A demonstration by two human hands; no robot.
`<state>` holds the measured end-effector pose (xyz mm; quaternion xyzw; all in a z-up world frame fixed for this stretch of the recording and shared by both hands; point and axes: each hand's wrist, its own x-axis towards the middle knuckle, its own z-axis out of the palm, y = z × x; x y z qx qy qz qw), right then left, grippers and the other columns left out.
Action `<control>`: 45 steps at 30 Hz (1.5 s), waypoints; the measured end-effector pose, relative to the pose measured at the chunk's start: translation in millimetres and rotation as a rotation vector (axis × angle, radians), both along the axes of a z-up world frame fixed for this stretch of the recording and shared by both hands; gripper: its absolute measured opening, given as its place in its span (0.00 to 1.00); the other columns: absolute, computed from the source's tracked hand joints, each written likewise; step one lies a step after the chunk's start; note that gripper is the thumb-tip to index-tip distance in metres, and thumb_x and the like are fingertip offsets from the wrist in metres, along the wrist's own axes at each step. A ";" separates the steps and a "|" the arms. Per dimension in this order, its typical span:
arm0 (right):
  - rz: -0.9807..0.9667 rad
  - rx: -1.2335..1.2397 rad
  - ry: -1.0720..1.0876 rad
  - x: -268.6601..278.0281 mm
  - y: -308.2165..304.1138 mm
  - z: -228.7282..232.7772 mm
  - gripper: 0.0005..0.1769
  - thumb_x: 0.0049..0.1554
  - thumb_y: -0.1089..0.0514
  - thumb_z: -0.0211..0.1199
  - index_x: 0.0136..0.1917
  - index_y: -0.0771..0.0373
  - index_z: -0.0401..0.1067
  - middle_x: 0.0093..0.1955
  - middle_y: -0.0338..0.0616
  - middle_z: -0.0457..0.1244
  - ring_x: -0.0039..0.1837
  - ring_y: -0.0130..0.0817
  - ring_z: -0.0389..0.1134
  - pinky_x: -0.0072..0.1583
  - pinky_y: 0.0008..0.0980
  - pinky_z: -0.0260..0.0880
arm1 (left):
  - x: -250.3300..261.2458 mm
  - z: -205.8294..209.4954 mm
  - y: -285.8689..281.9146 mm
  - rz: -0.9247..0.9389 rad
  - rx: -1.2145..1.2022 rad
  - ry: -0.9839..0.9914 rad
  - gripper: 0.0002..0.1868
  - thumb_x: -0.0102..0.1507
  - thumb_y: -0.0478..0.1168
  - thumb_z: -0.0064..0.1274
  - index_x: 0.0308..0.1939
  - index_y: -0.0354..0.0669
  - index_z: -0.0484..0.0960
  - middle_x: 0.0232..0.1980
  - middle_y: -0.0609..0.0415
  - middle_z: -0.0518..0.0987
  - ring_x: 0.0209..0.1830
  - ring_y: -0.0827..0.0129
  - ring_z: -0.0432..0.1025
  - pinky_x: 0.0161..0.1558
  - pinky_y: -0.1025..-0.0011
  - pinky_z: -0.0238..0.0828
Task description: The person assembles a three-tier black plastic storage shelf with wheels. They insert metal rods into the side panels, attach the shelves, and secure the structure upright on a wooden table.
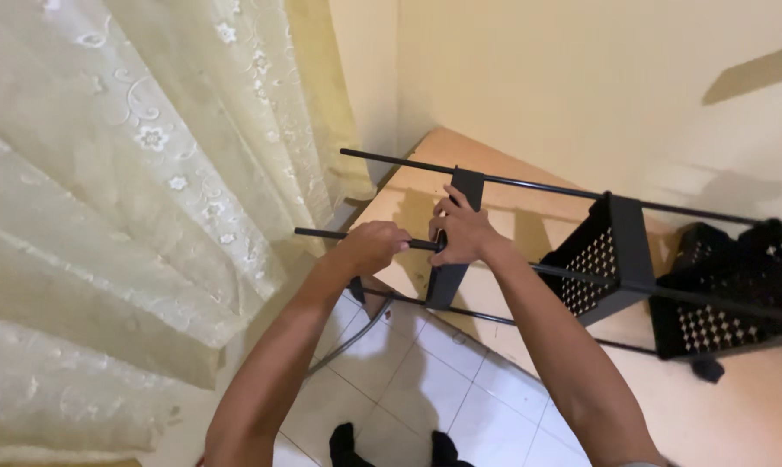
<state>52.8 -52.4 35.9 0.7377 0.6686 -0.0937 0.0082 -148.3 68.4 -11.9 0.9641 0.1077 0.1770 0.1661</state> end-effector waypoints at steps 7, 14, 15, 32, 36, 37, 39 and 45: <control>-0.128 0.135 0.106 2.2 1.5 -32.2 0.37 0.37 0.41 0.74 0.62 0.41 0.73 0.83 0.38 0.45 0.87 0.42 0.34 0.69 0.71 0.52 | -0.6 27.5 9.7 -0.081 -0.069 0.229 0.12 0.67 0.43 0.49 0.48 0.42 0.85 0.47 0.41 0.81 0.50 0.43 0.74 0.51 0.50 0.69; -0.286 0.670 0.327 40.9 28.8 -97.4 0.39 0.51 0.47 0.67 0.74 0.54 0.64 0.84 0.68 0.41 0.83 0.66 0.40 0.79 0.56 0.50 | -6.4 28.5 3.7 -0.072 -0.041 0.293 0.12 0.70 0.44 0.49 0.46 0.40 0.83 0.45 0.39 0.82 0.51 0.43 0.75 0.53 0.50 0.71; -0.380 0.655 0.363 39.7 33.3 -106.1 0.42 0.54 0.44 0.65 0.76 0.58 0.56 0.80 0.75 0.41 0.80 0.71 0.43 0.76 0.56 0.51 | -5.7 27.3 3.3 -0.049 -0.060 0.308 0.12 0.69 0.44 0.49 0.46 0.41 0.83 0.45 0.38 0.81 0.50 0.42 0.75 0.52 0.50 0.70; -0.724 0.426 0.475 27.2 50.5 -101.5 0.42 0.67 0.40 0.41 0.86 0.58 0.32 0.67 0.80 0.55 0.63 0.79 0.62 0.67 0.60 0.62 | -10.6 -0.8 3.4 -0.091 0.161 -0.085 0.08 0.63 0.38 0.55 0.44 0.40 0.85 0.33 0.45 0.81 0.38 0.50 0.77 0.40 0.53 0.72; -0.685 0.442 0.466 30.5 49.9 -98.5 0.42 0.68 0.40 0.42 0.85 0.59 0.32 0.67 0.81 0.53 0.63 0.79 0.61 0.67 0.60 0.61 | -8.5 10.6 4.2 -0.114 0.039 -0.037 0.12 0.64 0.40 0.53 0.48 0.41 0.84 0.37 0.41 0.82 0.40 0.45 0.77 0.43 0.50 0.72; -0.676 0.445 0.471 31.1 48.6 -99.0 0.42 0.68 0.40 0.43 0.85 0.59 0.32 0.67 0.81 0.54 0.63 0.79 0.61 0.67 0.60 0.61 | -5.9 12.3 6.4 -0.090 -0.039 0.025 0.12 0.66 0.41 0.52 0.49 0.42 0.85 0.38 0.40 0.82 0.42 0.43 0.76 0.44 0.49 0.71; -0.672 0.447 0.481 32.5 46.4 -99.9 0.42 0.67 0.40 0.43 0.85 0.59 0.32 0.67 0.81 0.54 0.63 0.78 0.61 0.67 0.60 0.61 | 3.7 14.0 12.6 -0.068 -0.120 0.171 0.12 0.68 0.43 0.50 0.47 0.43 0.85 0.41 0.40 0.83 0.45 0.41 0.76 0.48 0.48 0.70; -0.682 0.454 0.473 31.6 49.6 -104.0 0.42 0.68 0.40 0.42 0.85 0.60 0.32 0.67 0.82 0.53 0.63 0.79 0.61 0.66 0.60 0.62 | 21.7 2.9 17.8 -0.150 -0.015 0.259 0.12 0.67 0.45 0.50 0.39 0.44 0.86 0.42 0.46 0.84 0.47 0.45 0.77 0.51 0.51 0.72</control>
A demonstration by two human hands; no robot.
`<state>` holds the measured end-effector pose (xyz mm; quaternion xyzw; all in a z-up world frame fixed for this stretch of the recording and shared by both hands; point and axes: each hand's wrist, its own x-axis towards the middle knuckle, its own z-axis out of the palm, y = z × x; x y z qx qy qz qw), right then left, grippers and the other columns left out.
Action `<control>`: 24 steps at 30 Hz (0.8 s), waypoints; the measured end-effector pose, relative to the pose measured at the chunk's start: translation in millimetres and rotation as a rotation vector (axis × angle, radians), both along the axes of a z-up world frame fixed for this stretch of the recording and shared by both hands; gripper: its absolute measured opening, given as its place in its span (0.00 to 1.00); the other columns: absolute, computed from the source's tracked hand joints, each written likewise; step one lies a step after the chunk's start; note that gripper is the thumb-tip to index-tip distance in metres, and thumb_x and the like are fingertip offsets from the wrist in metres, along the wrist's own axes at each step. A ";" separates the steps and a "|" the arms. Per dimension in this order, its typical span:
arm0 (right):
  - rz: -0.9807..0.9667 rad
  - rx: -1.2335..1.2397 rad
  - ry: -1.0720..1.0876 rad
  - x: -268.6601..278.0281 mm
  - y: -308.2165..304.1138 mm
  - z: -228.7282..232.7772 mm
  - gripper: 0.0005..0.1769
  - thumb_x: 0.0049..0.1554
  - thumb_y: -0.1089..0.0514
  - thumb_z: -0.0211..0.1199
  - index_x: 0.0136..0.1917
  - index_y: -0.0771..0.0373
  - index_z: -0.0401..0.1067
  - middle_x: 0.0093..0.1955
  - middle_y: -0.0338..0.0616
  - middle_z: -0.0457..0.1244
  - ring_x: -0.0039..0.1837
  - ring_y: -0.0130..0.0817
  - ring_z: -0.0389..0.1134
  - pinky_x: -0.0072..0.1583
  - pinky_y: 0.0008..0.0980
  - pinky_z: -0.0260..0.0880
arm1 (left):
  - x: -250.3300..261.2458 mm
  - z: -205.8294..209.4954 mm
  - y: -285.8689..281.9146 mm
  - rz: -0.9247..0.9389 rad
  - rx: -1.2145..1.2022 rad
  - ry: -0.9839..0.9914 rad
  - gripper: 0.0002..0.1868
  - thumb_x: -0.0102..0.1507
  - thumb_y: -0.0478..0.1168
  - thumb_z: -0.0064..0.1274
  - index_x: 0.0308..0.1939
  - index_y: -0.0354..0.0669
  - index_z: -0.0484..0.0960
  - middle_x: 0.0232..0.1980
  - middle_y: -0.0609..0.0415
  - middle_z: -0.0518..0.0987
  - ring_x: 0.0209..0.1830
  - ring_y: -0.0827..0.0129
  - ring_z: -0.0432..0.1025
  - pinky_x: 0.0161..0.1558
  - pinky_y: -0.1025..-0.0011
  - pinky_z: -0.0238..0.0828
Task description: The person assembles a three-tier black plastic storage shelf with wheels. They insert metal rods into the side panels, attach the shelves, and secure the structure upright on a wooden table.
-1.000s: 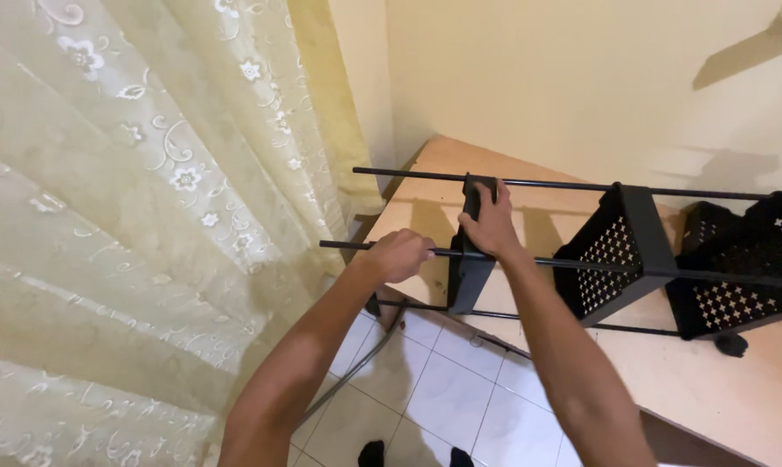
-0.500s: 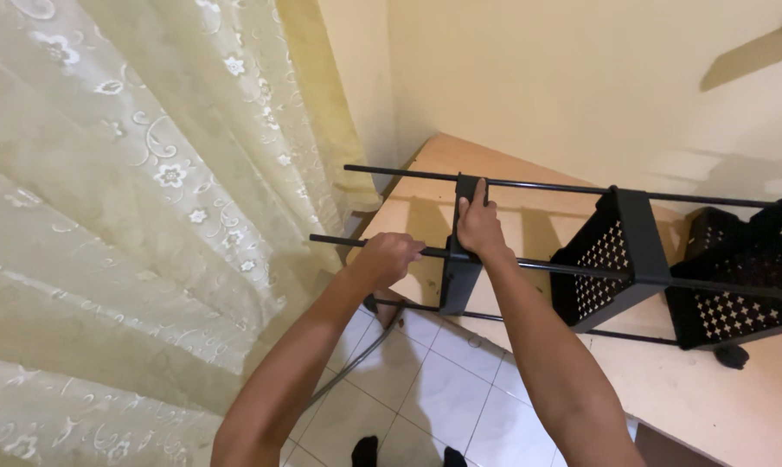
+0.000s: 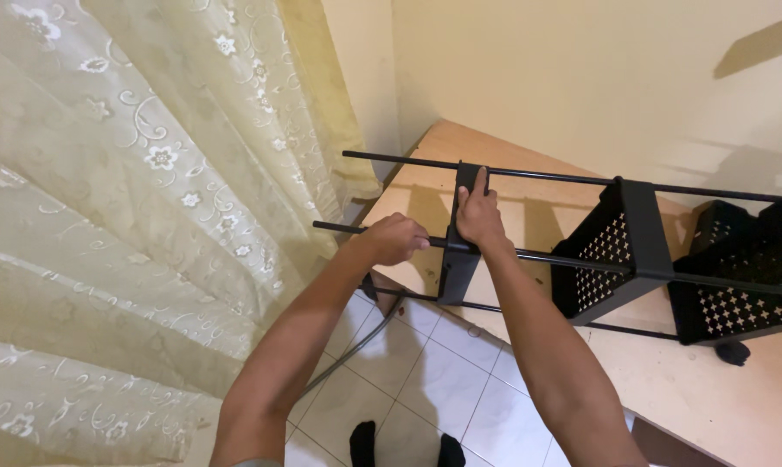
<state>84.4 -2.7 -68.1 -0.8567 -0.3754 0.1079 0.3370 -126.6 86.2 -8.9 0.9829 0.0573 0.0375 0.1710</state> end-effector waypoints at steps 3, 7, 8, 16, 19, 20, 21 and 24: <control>-0.014 -0.001 -0.016 3.3 2.6 -1.7 0.42 0.68 0.40 0.42 0.85 0.60 0.32 0.67 0.82 0.53 0.63 0.79 0.61 0.66 0.61 0.62 | -5.2 -5.0 -12.5 -0.014 0.137 -0.119 0.11 0.67 0.45 0.50 0.40 0.44 0.85 0.43 0.48 0.84 0.45 0.46 0.77 0.49 0.53 0.74; 0.014 0.011 -0.008 6.1 -2.0 -7.4 0.43 0.67 0.40 0.42 0.85 0.61 0.32 0.66 0.83 0.54 0.63 0.80 0.61 0.67 0.61 0.62 | -11.5 -1.9 -20.9 0.121 -0.039 -0.103 0.12 0.68 0.46 0.48 0.42 0.46 0.85 0.40 0.46 0.83 0.44 0.45 0.77 0.48 0.51 0.72; 0.024 0.026 -0.010 8.1 -1.7 -7.0 0.43 0.68 0.40 0.42 0.85 0.62 0.32 0.66 0.83 0.54 0.63 0.80 0.61 0.67 0.61 0.62 | -7.6 2.2 -16.5 0.128 -0.074 -0.063 0.13 0.68 0.46 0.48 0.42 0.47 0.86 0.39 0.46 0.84 0.44 0.44 0.76 0.48 0.50 0.71; 0.020 0.003 -0.010 6.3 -2.3 -3.0 0.43 0.67 0.41 0.42 0.84 0.61 0.30 0.68 0.85 0.51 0.63 0.81 0.61 0.66 0.60 0.62 | 14.5 -2.7 -15.3 0.106 -0.036 0.073 0.12 0.67 0.46 0.50 0.41 0.45 0.85 0.40 0.41 0.83 0.46 0.44 0.77 0.48 0.50 0.71; 0.015 -0.024 0.019 4.4 1.0 1.9 0.43 0.68 0.41 0.41 0.84 0.62 0.29 0.68 0.84 0.51 0.62 0.80 0.61 0.66 0.60 0.63 | 2.1 -8.5 -33.2 0.137 0.056 -0.118 0.12 0.67 0.47 0.52 0.42 0.44 0.84 0.39 0.43 0.83 0.45 0.47 0.78 0.47 0.52 0.73; 0.016 -0.039 0.029 4.4 -1.3 0.5 0.43 0.68 0.41 0.41 0.84 0.62 0.28 0.67 0.84 0.51 0.62 0.80 0.62 0.66 0.60 0.63 | -2.2 -10.2 -40.0 0.138 0.081 -0.193 0.12 0.68 0.47 0.51 0.42 0.44 0.83 0.39 0.44 0.83 0.45 0.48 0.78 0.47 0.53 0.74; 0.027 -0.026 0.014 3.4 -2.9 -1.9 0.43 0.68 0.41 0.41 0.84 0.63 0.29 0.67 0.84 0.52 0.61 0.80 0.62 0.65 0.60 0.63 | -6.2 -10.3 -44.4 0.137 0.080 -0.204 0.12 0.68 0.47 0.51 0.41 0.43 0.83 0.39 0.44 0.84 0.45 0.48 0.78 0.47 0.53 0.74; 0.053 0.005 -0.029 9.1 -4.4 -4.1 0.43 0.68 0.41 0.41 0.84 0.64 0.29 0.66 0.83 0.53 0.61 0.80 0.62 0.65 0.61 0.63 | -2.4 0.6 -42.4 0.148 0.019 -0.151 0.12 0.68 0.46 0.49 0.43 0.44 0.83 0.39 0.44 0.83 0.44 0.47 0.77 0.46 0.52 0.72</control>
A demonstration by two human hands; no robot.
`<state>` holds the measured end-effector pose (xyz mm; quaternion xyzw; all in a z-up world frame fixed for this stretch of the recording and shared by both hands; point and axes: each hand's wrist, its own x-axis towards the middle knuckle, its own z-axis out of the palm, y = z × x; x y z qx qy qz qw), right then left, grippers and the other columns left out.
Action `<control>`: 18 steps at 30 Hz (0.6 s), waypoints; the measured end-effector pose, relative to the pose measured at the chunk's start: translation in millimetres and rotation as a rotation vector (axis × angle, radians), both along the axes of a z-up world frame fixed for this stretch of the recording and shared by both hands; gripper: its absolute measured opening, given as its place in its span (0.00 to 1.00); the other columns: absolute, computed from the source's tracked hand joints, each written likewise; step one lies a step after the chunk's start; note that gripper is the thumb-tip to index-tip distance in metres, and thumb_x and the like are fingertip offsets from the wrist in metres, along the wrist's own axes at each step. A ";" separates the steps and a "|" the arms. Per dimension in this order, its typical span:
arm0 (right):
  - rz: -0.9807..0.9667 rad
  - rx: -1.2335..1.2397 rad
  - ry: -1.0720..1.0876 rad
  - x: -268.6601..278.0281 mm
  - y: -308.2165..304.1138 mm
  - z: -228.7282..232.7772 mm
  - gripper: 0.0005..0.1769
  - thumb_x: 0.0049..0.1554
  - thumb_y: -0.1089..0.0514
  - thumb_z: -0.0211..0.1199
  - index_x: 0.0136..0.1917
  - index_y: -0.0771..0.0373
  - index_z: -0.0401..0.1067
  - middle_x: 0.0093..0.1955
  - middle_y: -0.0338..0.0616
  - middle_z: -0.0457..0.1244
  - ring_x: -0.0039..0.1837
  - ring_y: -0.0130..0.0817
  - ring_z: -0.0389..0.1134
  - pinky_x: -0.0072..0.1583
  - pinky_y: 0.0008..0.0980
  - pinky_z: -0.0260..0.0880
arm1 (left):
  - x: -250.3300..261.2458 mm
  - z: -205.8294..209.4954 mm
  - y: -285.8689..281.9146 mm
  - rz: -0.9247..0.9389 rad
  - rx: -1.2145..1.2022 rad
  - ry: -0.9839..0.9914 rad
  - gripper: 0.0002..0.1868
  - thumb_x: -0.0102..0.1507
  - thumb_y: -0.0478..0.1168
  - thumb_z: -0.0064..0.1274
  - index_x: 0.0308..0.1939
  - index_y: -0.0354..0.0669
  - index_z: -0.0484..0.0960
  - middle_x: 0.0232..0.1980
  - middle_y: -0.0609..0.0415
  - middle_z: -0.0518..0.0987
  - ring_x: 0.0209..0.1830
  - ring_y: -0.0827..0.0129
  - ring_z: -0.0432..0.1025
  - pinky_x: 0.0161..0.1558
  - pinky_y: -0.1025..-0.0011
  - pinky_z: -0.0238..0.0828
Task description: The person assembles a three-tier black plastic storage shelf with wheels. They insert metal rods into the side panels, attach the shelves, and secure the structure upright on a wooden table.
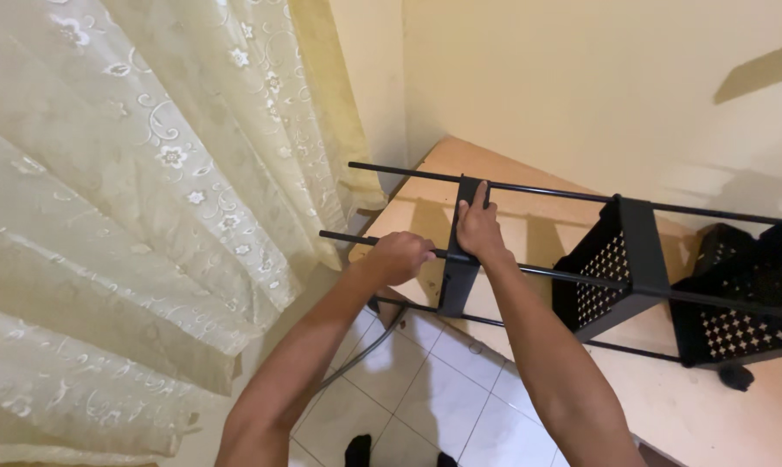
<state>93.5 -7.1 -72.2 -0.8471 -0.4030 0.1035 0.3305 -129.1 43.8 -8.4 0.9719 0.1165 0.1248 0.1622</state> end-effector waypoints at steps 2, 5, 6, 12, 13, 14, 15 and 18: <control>0.019 0.005 0.004 3.2 -1.3 -3.9 0.43 0.68 0.41 0.42 0.84 0.63 0.29 0.65 0.83 0.53 0.60 0.80 0.62 0.65 0.60 0.63 | 9.9 9.1 9.9 0.033 -0.135 0.167 0.12 0.69 0.45 0.47 0.46 0.47 0.84 0.39 0.41 0.82 0.43 0.42 0.74 0.46 0.48 0.68; 0.026 0.054 0.013 3.7 -1.9 -10.6 0.43 0.68 0.41 0.42 0.84 0.63 0.30 0.66 0.84 0.52 0.60 0.80 0.62 0.65 0.60 0.64 | 25.4 12.6 22.9 -0.064 -0.319 0.387 0.10 0.63 0.43 0.51 0.41 0.45 0.84 0.38 0.46 0.85 0.44 0.50 0.81 0.49 0.56 0.75; 0.021 0.045 0.007 4.0 -1.3 -11.4 0.43 0.68 0.41 0.42 0.84 0.63 0.30 0.66 0.84 0.52 0.60 0.80 0.62 0.65 0.60 0.64 | 29.3 10.6 24.4 -0.089 -0.242 0.374 0.10 0.65 0.43 0.50 0.40 0.44 0.85 0.39 0.45 0.85 0.44 0.49 0.80 0.50 0.55 0.74; -0.014 0.016 -0.011 -0.6 3.7 -5.7 0.43 0.67 0.42 0.42 0.84 0.64 0.29 0.68 0.87 0.49 0.60 0.82 0.62 0.63 0.60 0.65 | 22.1 -13.5 1.0 0.045 0.002 0.145 0.09 0.66 0.43 0.50 0.42 0.46 0.85 0.38 0.44 0.83 0.45 0.46 0.76 0.46 0.50 0.71; -0.021 0.015 0.002 -3.2 1.4 -7.9 0.42 0.67 0.42 0.42 0.84 0.64 0.30 0.67 0.85 0.50 0.60 0.81 0.62 0.63 0.61 0.65 | 16.0 -19.1 -7.0 0.050 0.036 0.068 0.09 0.66 0.42 0.49 0.42 0.46 0.84 0.38 0.44 0.83 0.45 0.48 0.77 0.46 0.51 0.72; -0.031 0.019 0.007 -2.3 2.7 -6.3 0.42 0.67 0.43 0.41 0.84 0.64 0.31 0.67 0.83 0.52 0.60 0.80 0.63 0.63 0.61 0.65 | 12.8 -20.1 -10.2 0.051 0.076 -0.016 0.09 0.67 0.41 0.49 0.43 0.45 0.83 0.38 0.45 0.83 0.45 0.50 0.78 0.47 0.52 0.73; -0.016 0.031 -0.002 -1.7 4.4 -5.1 0.42 0.68 0.43 0.41 0.84 0.65 0.31 0.66 0.84 0.52 0.59 0.80 0.63 0.63 0.61 0.65 | 10.5 -19.1 -10.9 0.045 0.091 -0.031 0.09 0.67 0.42 0.48 0.43 0.45 0.83 0.39 0.46 0.83 0.45 0.50 0.78 0.46 0.52 0.73; 0.020 0.043 -0.012 4.0 -1.0 -8.3 0.43 0.69 0.42 0.41 0.84 0.66 0.30 0.65 0.85 0.53 0.59 0.81 0.63 0.63 0.61 0.65 | 10.0 -13.6 -12.1 0.012 0.099 -0.002 0.10 0.68 0.42 0.47 0.43 0.43 0.81 0.40 0.46 0.83 0.46 0.49 0.77 0.46 0.49 0.71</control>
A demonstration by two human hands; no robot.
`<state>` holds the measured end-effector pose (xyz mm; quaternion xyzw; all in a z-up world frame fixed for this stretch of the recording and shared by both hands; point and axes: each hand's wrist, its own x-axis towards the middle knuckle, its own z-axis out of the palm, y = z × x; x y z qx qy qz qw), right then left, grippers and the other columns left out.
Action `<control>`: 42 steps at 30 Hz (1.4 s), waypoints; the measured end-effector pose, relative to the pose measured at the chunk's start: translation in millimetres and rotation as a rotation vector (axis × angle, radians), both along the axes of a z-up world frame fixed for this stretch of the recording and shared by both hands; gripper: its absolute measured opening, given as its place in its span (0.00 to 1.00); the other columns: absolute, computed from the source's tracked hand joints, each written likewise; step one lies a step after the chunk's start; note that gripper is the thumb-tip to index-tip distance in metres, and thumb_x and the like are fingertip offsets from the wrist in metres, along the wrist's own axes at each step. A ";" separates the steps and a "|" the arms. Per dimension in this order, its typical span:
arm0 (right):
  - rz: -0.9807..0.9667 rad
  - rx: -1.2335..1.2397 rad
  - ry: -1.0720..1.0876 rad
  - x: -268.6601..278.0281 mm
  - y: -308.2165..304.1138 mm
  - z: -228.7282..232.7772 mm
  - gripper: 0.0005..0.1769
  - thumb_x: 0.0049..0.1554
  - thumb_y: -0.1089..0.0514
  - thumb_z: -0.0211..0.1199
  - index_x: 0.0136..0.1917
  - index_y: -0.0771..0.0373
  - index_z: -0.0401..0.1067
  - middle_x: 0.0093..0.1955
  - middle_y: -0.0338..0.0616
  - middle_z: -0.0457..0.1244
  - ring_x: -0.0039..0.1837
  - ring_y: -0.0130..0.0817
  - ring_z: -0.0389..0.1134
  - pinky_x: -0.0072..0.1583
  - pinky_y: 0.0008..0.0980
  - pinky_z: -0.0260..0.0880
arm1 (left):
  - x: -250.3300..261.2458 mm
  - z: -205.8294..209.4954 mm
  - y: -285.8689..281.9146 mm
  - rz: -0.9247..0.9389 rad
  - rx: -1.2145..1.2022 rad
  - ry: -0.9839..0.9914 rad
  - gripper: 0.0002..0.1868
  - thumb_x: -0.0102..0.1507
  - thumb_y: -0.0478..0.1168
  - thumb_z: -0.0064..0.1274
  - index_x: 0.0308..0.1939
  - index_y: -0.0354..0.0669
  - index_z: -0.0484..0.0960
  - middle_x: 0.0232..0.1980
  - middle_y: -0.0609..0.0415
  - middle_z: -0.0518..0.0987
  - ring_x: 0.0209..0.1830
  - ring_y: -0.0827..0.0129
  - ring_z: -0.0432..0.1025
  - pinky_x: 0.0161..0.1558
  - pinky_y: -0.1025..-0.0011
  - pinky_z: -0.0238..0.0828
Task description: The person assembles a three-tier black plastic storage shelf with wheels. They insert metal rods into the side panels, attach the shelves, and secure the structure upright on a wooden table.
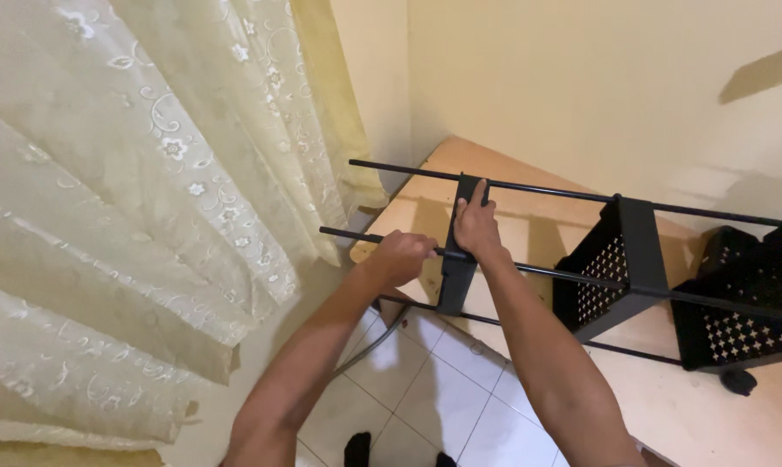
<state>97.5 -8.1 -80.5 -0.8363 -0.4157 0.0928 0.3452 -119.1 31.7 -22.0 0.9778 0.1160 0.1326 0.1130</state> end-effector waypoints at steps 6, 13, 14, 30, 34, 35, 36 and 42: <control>0.025 0.013 0.005 4.5 -1.1 -4.4 0.43 0.68 0.42 0.42 0.84 0.65 0.29 0.65 0.84 0.53 0.60 0.80 0.63 0.64 0.60 0.65 | 12.8 20.7 22.7 0.017 -0.142 0.336 0.13 0.69 0.45 0.45 0.45 0.46 0.83 0.45 0.44 0.82 0.49 0.44 0.75 0.50 0.49 0.68; 0.005 -0.038 0.044 1.9 4.7 6.1 0.43 0.68 0.43 0.42 0.84 0.64 0.27 0.68 0.85 0.49 0.62 0.81 0.61 0.66 0.60 0.62 | 15.0 7.4 17.8 0.073 -0.072 0.265 0.11 0.69 0.44 0.46 0.45 0.46 0.83 0.41 0.44 0.83 0.47 0.47 0.77 0.48 0.51 0.70; 0.012 -0.047 0.045 -0.4 2.0 6.1 0.44 0.68 0.43 0.43 0.84 0.64 0.26 0.68 0.86 0.48 0.61 0.82 0.60 0.66 0.60 0.62 | 11.7 2.4 13.0 0.108 -0.060 0.244 0.10 0.69 0.43 0.46 0.44 0.47 0.83 0.40 0.44 0.83 0.45 0.48 0.77 0.46 0.50 0.70; 0.004 0.002 0.083 -3.7 -2.7 6.6 0.44 0.67 0.41 0.43 0.85 0.62 0.29 0.67 0.84 0.52 0.63 0.80 0.62 0.66 0.59 0.63 | -8.8 -8.7 -14.8 0.111 0.249 -0.130 0.06 0.63 0.38 0.49 0.43 0.48 0.78 0.38 0.56 0.81 0.39 0.57 0.75 0.41 0.51 0.60; 0.017 -0.014 0.044 -7.7 -11.8 16.6 0.44 0.67 0.40 0.45 0.85 0.62 0.32 0.65 0.81 0.55 0.63 0.76 0.63 0.67 0.57 0.63 | -8.7 -9.2 -15.3 0.136 0.163 -0.107 0.08 0.63 0.37 0.46 0.45 0.48 0.79 0.41 0.55 0.82 0.44 0.57 0.75 0.45 0.50 0.60; 0.019 -0.017 0.027 -9.9 -15.9 21.2 0.44 0.67 0.39 0.45 0.85 0.62 0.33 0.65 0.80 0.57 0.63 0.75 0.63 0.67 0.57 0.63 | -7.9 -10.4 -15.9 0.142 0.143 -0.097 0.09 0.63 0.36 0.46 0.45 0.48 0.79 0.42 0.55 0.82 0.45 0.57 0.75 0.46 0.50 0.60; 0.015 -0.054 0.001 -12.6 -19.4 27.5 0.43 0.67 0.39 0.46 0.84 0.61 0.36 0.64 0.76 0.58 0.64 0.71 0.63 0.66 0.58 0.63 | -7.4 -10.5 -15.5 0.163 0.148 -0.080 0.09 0.63 0.37 0.46 0.45 0.49 0.79 0.42 0.55 0.82 0.46 0.57 0.75 0.47 0.50 0.60; 0.010 -0.150 -0.192 -23.1 -61.3 56.6 0.32 0.66 0.41 0.49 0.76 0.61 0.57 0.58 0.62 0.66 0.60 0.61 0.69 0.60 0.60 0.66 | -2.4 -5.9 -19.2 0.225 0.122 -0.053 0.12 0.68 0.40 0.45 0.53 0.50 0.79 0.44 0.51 0.83 0.50 0.54 0.74 0.53 0.47 0.59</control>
